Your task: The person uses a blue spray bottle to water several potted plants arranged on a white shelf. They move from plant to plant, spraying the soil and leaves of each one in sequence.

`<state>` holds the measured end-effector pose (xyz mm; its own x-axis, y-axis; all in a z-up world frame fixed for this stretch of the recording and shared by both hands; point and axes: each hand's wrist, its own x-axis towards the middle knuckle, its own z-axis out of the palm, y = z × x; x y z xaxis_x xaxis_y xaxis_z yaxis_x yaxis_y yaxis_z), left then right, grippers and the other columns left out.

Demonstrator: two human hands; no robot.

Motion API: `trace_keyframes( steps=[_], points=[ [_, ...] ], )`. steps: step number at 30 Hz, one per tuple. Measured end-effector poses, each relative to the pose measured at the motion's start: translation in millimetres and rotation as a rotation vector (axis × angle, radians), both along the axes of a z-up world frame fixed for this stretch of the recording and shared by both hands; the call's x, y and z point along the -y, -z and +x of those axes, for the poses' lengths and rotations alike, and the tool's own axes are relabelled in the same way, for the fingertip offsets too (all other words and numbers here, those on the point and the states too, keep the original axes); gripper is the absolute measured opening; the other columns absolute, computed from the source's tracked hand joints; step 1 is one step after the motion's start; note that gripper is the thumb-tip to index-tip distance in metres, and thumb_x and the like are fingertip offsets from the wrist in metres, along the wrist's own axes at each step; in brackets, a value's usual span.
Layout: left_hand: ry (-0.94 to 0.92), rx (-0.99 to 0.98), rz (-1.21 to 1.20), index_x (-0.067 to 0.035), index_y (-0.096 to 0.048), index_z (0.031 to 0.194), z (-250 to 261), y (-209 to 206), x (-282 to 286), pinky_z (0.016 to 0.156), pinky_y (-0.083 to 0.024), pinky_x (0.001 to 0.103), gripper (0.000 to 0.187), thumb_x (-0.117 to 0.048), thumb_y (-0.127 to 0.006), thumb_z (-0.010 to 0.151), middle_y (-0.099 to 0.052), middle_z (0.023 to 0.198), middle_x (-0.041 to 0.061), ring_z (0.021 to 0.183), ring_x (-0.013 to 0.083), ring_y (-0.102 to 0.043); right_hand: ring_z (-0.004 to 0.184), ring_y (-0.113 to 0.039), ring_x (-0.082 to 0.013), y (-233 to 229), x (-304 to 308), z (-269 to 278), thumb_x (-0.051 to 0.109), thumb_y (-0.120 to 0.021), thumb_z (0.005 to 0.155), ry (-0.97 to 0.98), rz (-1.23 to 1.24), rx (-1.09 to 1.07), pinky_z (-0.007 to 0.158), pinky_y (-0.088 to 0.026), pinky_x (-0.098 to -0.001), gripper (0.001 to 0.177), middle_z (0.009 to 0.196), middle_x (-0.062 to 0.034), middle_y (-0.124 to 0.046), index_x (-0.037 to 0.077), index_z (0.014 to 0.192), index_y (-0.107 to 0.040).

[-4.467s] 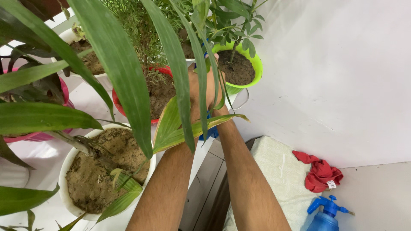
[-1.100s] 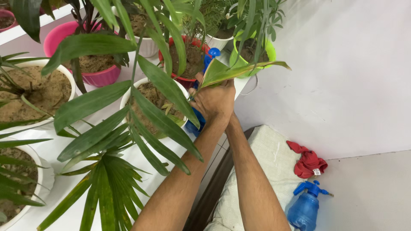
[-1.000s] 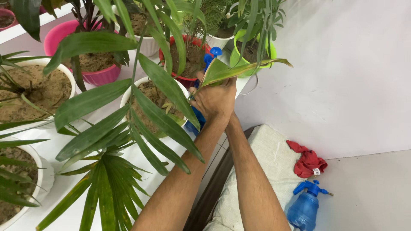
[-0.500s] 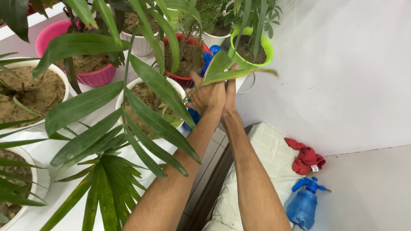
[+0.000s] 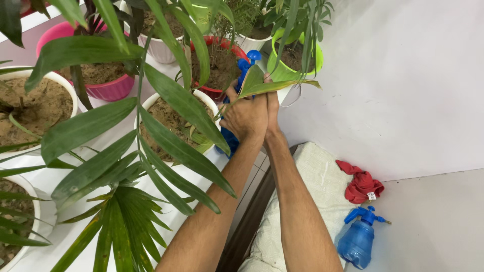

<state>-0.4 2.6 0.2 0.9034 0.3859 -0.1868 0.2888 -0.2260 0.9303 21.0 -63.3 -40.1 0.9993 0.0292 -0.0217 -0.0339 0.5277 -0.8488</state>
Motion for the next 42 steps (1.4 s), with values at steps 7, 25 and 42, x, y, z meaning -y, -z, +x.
trace_keyframes(
  steps=[7, 25, 42],
  points=[
    [-0.048, -0.006, -0.071, -0.021, -0.055, 0.133, 0, -9, -1, 0.1, -0.039, 0.055, 0.074, -0.068, -0.066, 0.077, -0.076, 0.103, 0.012, 0.116, 0.0341, -0.063, 0.088, -0.061, -0.0194, 0, 6, 3, 0.066, -0.051, 0.098, 0.0, -0.053, -0.027, 0.079, -0.053, -0.0353, 0.061, 0.096, -0.0059, -0.064, 0.008, 0.111, -0.065],
    [-0.085, 0.149, -0.021, -0.014, -0.06, 0.127, 0, 0, 3, 0.092, -0.043, 0.055, 0.08, -0.068, -0.076, 0.071, -0.074, 0.094, 0.012, 0.104, 0.0372, -0.066, 0.094, -0.062, -0.0194, -1, 10, 6, 0.078, -0.046, 0.093, 0.048, -0.12, -0.015, 0.083, -0.054, -0.0367, 0.076, 0.101, -0.0054, -0.064, 0.008, 0.117, -0.063],
    [0.002, 0.218, 0.031, -0.014, -0.072, 0.116, 8, 13, 6, 0.091, -0.047, 0.051, 0.066, -0.063, -0.077, 0.072, -0.068, 0.125, -0.003, 0.102, 0.0336, -0.063, 0.09, -0.063, -0.019, 5, 16, 13, 0.074, -0.038, 0.095, 0.086, -0.175, -0.064, 0.081, -0.055, -0.0368, 0.076, 0.098, -0.0063, -0.066, 0.007, 0.116, -0.065]
  ],
)
